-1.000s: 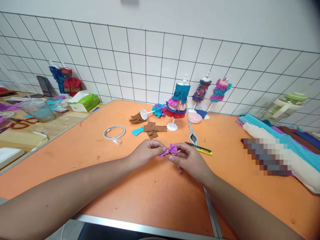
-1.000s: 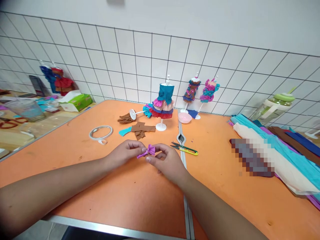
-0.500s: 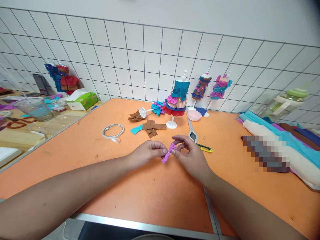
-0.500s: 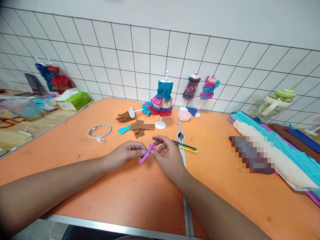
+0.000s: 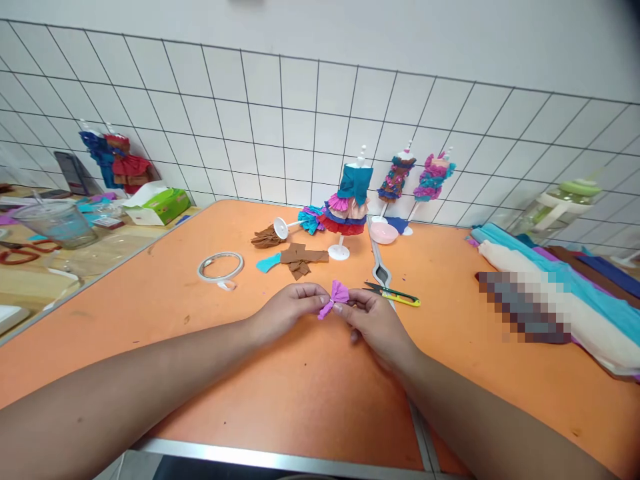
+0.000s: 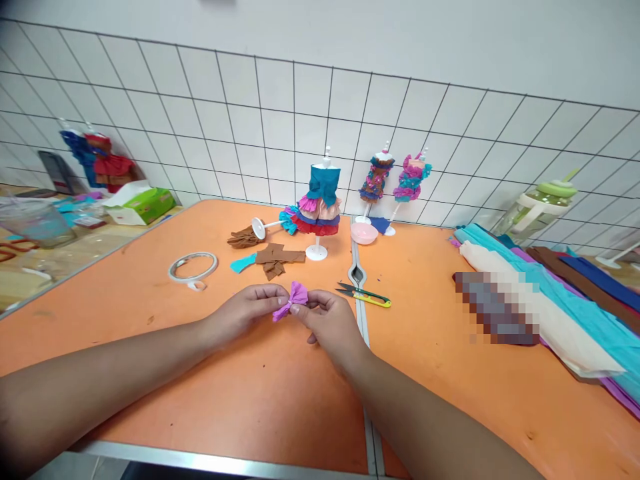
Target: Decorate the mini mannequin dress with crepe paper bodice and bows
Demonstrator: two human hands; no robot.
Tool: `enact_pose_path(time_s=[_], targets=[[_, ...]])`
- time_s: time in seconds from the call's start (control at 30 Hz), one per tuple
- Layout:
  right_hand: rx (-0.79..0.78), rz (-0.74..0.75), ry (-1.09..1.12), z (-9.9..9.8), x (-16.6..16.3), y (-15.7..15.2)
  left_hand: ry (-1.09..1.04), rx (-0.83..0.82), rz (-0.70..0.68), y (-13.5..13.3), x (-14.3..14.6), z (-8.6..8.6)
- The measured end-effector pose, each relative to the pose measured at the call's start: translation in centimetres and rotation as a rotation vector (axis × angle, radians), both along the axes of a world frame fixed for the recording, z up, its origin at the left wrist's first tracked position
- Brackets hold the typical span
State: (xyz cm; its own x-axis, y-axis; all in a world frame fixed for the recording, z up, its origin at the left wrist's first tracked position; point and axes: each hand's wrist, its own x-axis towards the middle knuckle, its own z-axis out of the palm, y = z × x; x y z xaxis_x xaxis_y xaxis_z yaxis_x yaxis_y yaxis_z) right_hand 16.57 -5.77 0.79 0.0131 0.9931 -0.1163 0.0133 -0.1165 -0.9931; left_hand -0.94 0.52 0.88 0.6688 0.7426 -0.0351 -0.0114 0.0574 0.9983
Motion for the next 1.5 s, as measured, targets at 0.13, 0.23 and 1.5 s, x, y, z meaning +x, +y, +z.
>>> enact_pose_path(time_s=[0.13, 0.23, 1.5], targets=[[-0.059, 0.063, 0.079, -0.3, 0.2, 0.1, -0.056, -0.084, -0.090, 0.2, -0.1, 0.2], [-0.032, 0.113, 0.071, -0.4, 0.2, 0.1, -0.020, -0.070, -0.156, 0.3, -0.2, 0.5], [0.015, -0.071, -0.178, 0.7, 0.7, 0.5, 0.452, 0.497, 0.089, -0.4, 0.1, 0.8]])
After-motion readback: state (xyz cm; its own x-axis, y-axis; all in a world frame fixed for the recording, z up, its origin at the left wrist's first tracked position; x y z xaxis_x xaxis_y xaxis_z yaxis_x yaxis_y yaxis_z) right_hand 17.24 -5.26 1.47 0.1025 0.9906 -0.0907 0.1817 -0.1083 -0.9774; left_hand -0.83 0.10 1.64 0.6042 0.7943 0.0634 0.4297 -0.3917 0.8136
